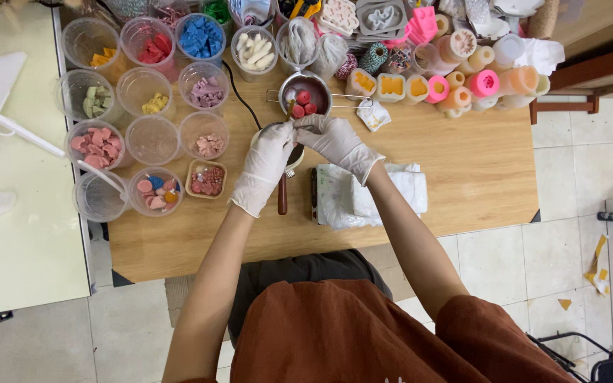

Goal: The person cleans a small metal container with a white cloth, then picks up and handles several small red wax shapes by hand and with a small spatula over the container.

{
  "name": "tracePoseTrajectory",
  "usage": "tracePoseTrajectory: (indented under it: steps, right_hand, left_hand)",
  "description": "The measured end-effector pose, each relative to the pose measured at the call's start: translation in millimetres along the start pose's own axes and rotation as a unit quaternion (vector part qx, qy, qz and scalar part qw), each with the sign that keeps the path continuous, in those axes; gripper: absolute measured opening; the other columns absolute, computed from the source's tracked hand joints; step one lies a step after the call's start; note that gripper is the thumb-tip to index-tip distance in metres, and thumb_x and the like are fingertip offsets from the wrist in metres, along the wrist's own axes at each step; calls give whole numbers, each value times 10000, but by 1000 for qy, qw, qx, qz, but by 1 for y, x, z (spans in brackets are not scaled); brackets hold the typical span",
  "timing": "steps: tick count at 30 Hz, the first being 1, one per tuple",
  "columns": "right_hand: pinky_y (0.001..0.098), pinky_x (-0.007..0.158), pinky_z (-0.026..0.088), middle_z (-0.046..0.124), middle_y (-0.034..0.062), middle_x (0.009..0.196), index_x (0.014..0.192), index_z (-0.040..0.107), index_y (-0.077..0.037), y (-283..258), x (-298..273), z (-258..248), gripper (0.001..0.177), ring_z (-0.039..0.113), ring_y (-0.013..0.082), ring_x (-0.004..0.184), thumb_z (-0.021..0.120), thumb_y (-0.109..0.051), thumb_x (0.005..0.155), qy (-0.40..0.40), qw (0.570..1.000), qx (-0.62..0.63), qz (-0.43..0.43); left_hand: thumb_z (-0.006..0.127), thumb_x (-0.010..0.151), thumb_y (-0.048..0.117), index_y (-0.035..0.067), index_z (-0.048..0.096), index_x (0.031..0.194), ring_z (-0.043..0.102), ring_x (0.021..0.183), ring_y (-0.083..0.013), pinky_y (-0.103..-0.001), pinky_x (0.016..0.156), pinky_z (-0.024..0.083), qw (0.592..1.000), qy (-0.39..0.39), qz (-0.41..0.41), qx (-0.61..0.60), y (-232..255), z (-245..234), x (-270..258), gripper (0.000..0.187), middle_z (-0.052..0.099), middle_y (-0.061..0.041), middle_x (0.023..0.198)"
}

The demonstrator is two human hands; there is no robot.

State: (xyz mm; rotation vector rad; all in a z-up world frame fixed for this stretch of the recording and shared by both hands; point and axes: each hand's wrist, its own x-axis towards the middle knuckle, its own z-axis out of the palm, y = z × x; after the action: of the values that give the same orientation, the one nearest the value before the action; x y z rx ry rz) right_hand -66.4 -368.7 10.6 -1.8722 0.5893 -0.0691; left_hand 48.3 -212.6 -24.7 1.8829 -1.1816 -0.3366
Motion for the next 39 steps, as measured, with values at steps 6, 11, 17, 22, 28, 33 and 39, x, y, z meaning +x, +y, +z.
tracePoseTrajectory:
  steps: [6,11,17,22,28,33,39]
  right_hand:
    - [256,812,582,799,83,921,1105,771,-35,-19,0,6,274,734,72,827,771,-178,871,39,994,-99,-8]
    - [273,816,585,799,83,917,1074,776,-29,-12,-6,14,235,731,87,831,748,-181,898,59,995,-81,-12]
    - [271,799,581,793,82,941,1090,788,-26,2,-7,15,292,731,82,822,800,-212,866,85,992,-94,0]
    - [239,799,583,793,45,981,1116,768,21,35,2,9,325,694,68,855,792,-187,866,65,994,91,9]
    - [231,699,528,743,34,880,1101,769,43,63,-3,-17,269,632,72,750,721,-189,975,67,961,251,96]
    - [227,773,524,704,30,958,1275,691,63,38,-55,-49,333,624,85,820,641,-158,1030,-7,870,475,136]
    - [271,914,543,663,76,1090,1296,643,57,25,-93,-52,355,641,164,991,695,-24,955,-52,802,593,51]
  left_hand:
    - [693,900,65,8,697,1059,689,863,-347,-441,792,550,997,18,17,74,-14,19,2,169,709,-179,881]
    - [669,928,66,-29,694,1140,699,862,-357,-440,786,557,999,7,-4,36,-28,34,-2,234,710,-214,908]
    - [648,931,47,-36,694,1151,699,879,-368,-442,785,550,1000,5,-29,-3,-26,35,-5,240,713,-227,941]
    - [664,916,42,30,721,1121,695,972,-368,-434,865,550,1000,3,9,-21,-20,17,-4,213,727,-189,1036]
    - [686,890,33,37,708,1184,671,1099,-367,-423,973,535,999,20,21,-20,-14,3,-5,294,707,-183,1171]
    - [688,925,50,18,701,1198,676,1095,-369,-412,955,539,998,0,-30,-47,-8,-7,-3,275,689,-215,1211]
    - [679,908,7,-7,705,1178,692,1096,-357,-399,962,549,998,-15,-25,-50,1,-15,-3,271,691,-214,1222]
